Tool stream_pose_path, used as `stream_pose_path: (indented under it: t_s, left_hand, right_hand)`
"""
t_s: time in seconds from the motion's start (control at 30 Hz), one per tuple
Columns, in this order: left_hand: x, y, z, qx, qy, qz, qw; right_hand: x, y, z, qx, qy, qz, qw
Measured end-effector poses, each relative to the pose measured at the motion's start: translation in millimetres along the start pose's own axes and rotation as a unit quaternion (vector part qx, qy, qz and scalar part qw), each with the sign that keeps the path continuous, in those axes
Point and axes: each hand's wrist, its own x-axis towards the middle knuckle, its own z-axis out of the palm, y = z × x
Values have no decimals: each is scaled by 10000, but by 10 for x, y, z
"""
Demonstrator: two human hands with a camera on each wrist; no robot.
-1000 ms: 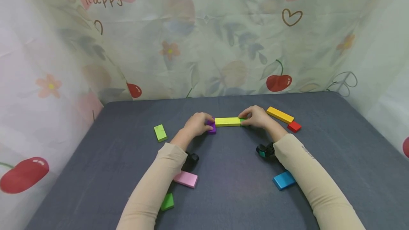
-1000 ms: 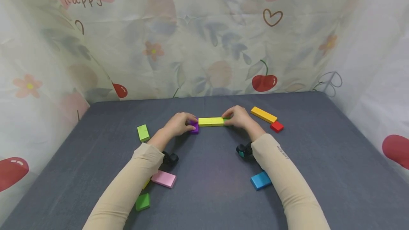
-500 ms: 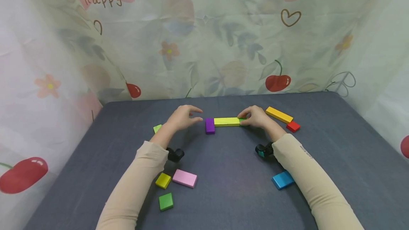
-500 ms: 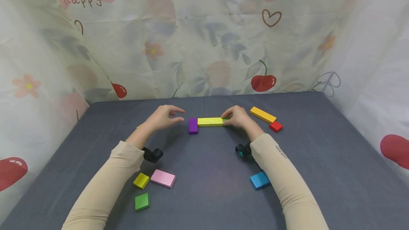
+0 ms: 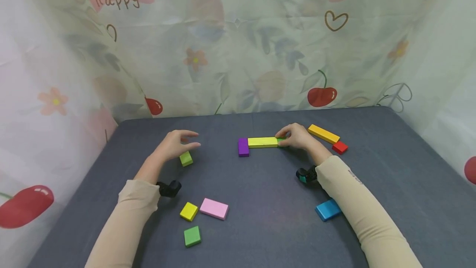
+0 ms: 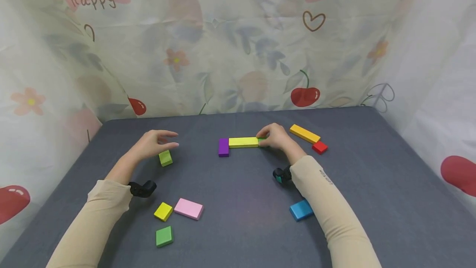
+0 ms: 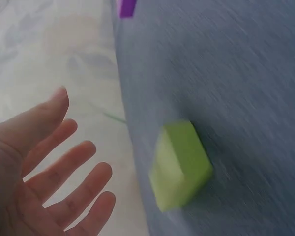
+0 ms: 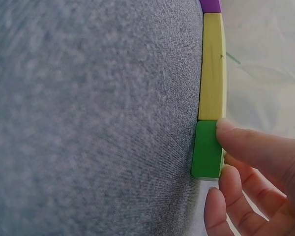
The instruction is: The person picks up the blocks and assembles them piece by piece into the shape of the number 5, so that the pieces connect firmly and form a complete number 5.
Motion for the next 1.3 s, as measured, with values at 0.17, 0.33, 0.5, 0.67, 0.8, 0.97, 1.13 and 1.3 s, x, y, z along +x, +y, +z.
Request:
stream_pose_path:
  t_s: [0.17, 0.33, 0.5, 0.67, 0.8, 0.97, 1.13, 1.3]
  left_hand:
    - [-107, -176, -14, 61, -234, -198, 9995]
    - [-181, -302, -4, 157, -303, -289, 9990]
    - [-230, -408, 3, 256, -307, -384, 9985]
    - [-245, -460, 21, 317, -295, -345, 9985]
    - [-243, -472, 46, 299, -282, -362, 9985]
    - [-239, -486, 66, 286, -268, -395, 9984]
    - [-240, -491, 74, 255, -227, -369, 9987]
    - [-235, -490, 83, 261, -192, -390, 9987]
  right_hand:
    - [-4, -2, -4, 77, -24, 72, 9999]
    - [1, -7, -7, 116, -21, 101, 9999]
    - [5, -13, -5, 133, -13, 124, 9998]
    - [5, -8, -1, 99, 23, 88, 9999]
    - [2, 2, 9, 86, 45, 39, 9999]
    - [2, 6, 17, 82, 54, 32, 9999]
    - [5, 2, 14, 44, 26, 42, 10000]
    - [7, 0, 7, -24, -32, 17, 10000]
